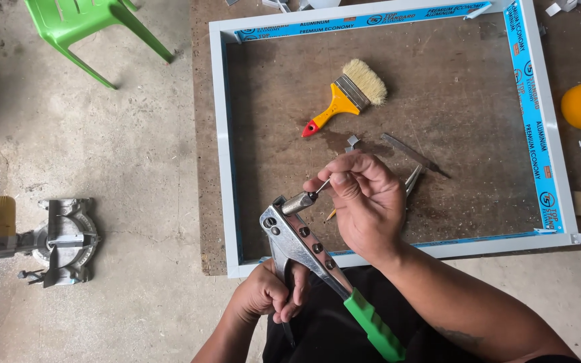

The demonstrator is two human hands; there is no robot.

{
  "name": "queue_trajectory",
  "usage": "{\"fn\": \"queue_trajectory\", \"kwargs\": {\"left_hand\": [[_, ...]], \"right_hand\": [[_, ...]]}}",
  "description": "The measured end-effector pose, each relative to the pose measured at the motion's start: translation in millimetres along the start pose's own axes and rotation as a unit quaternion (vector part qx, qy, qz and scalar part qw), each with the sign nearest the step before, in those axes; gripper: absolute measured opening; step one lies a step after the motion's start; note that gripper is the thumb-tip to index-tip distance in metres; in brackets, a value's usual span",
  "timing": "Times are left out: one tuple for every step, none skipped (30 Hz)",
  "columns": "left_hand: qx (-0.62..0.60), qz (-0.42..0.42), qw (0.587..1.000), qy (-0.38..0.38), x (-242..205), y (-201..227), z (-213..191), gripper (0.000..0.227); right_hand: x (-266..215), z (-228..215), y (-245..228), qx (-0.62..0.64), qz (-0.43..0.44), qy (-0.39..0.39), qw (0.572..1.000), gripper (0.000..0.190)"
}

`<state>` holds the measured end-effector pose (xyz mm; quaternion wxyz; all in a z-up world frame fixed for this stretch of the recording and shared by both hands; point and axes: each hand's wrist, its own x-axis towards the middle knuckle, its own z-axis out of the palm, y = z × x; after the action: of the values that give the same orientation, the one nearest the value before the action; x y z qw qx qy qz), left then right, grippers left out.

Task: The person marks a metal frame with a pencil, drills holes into it, and then uses a rivet gun to insert rivets. The person handles a pencil, a drill, and a rivet gun while working on the frame.

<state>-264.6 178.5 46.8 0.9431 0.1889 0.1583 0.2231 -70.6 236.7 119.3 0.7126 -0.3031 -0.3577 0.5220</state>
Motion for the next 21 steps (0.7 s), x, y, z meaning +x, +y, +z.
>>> {"fn": "queue_trajectory", "kwargs": {"left_hand": [[0.003,-0.001,1.000,0.000,0.5,1.0,-0.1,0.026],[0.003,-0.002,1.000,0.000,0.6,2.0,0.5,0.026],[0.011,-0.003,1.000,0.003,0.6,3.1,1.1,0.026],[0.020,-0.005,1.000,0.005,1.1,4.5,1.6,0.025],[0.020,-0.007,1.000,0.003,1.3,4.4,1.9,0.025],[0.008,-0.003,1.000,-0.003,1.7,5.0,1.9,0.025],[-0.004,0.001,1.000,-0.008,2.2,5.7,2.0,0.024],[-0.004,0.000,1.000,-0.011,2.3,5.5,0.9,0.024],[0.004,0.002,1.000,-0.012,2.5,5.5,-0.2,0.026],[0.013,0.004,1.000,-0.015,3.1,7.5,-2.0,0.027],[0.015,0.002,1.000,-0.017,2.3,6.9,-9.2,0.027],[0.021,-0.019,1.000,0.004,1.5,5.1,-15.8,0.030],[0.027,-0.040,0.999,0.026,1.0,3.0,-22.4,0.033],[0.028,-0.043,0.998,0.023,2.7,15.0,-11.9,0.033],[0.153,-0.035,0.985,0.064,4.9,26.5,-1.3,0.034],[0.276,-0.025,0.955,0.103,7.6,37.7,9.3,0.038],[0.277,-0.028,0.955,0.100,14.9,35.2,6.0,0.038],[0.246,0.033,0.961,0.123,20.9,30.1,3.8,0.050],[0.212,0.093,0.962,0.146,27.1,24.6,2.0,0.069],[0.214,0.088,0.963,0.141,36.6,21.4,12.8,0.069],[0.115,0.167,0.978,0.037,46.4,18.3,24.1,0.090]], "right_hand": [[0.5,-0.4,0.1,-0.001,-0.002,-0.002,1.000,0.008],[0.9,1.0,-3.4,-0.002,-0.002,-0.001,1.000,0.008],[1.1,2.4,-7.0,-0.043,-0.019,-0.024,0.999,0.007],[1.8,3.6,-10.7,-0.084,-0.037,-0.047,0.995,0.005],[1.8,2.7,-15.2,-0.086,-0.038,-0.046,0.995,0.005],[2.3,1.7,-19.6,-0.141,-0.017,-0.094,0.985,0.006],[2.8,0.9,-23.9,-0.195,0.004,-0.141,0.971,0.008],[-3.5,-1.8,-28.2,-0.197,0.003,-0.139,0.970,0.008],[-9.7,-4.3,-32.4,-0.169,0.088,-0.132,0.973,0.044],[-14.9,-6.5,-36.0,-0.139,0.169,-0.123,0.968,0.085],[-23.9,-8.5,-42.9,-0.140,0.166,-0.120,0.969,0.085],[-33.2,-10.8,-50.2,-0.175,0.275,-0.203,0.923,0.064],[-42.5,-13.4,-57.4,-0.207,0.378,-0.282,0.858,0.051],[-47.6,-15.6,-61.7,-0.207,0.376,-0.278,0.859,0.051],[-52.8,-18.1,-65.9,-0.281,0.375,-0.241,0.850,0.044],[-58.1,-21.0,-70.3,-0.352,0.372,-0.202,0.835,0.039],[-54.2,-23.2,-60.7,-0.353,0.371,-0.197,0.836,0.039],[-53.2,-25.4,-52.5,-0.386,0.276,-0.182,0.861,0.039],[-52.2,-28.2,-44.7,-0.416,0.178,-0.164,0.877,0.040],[-47.3,-23.9,-42.1,-0.417,0.177,-0.158,0.878,0.040],[-41.9,-19.9,-40.0,-0.409,0.140,-0.193,0.881,0.043]]}}
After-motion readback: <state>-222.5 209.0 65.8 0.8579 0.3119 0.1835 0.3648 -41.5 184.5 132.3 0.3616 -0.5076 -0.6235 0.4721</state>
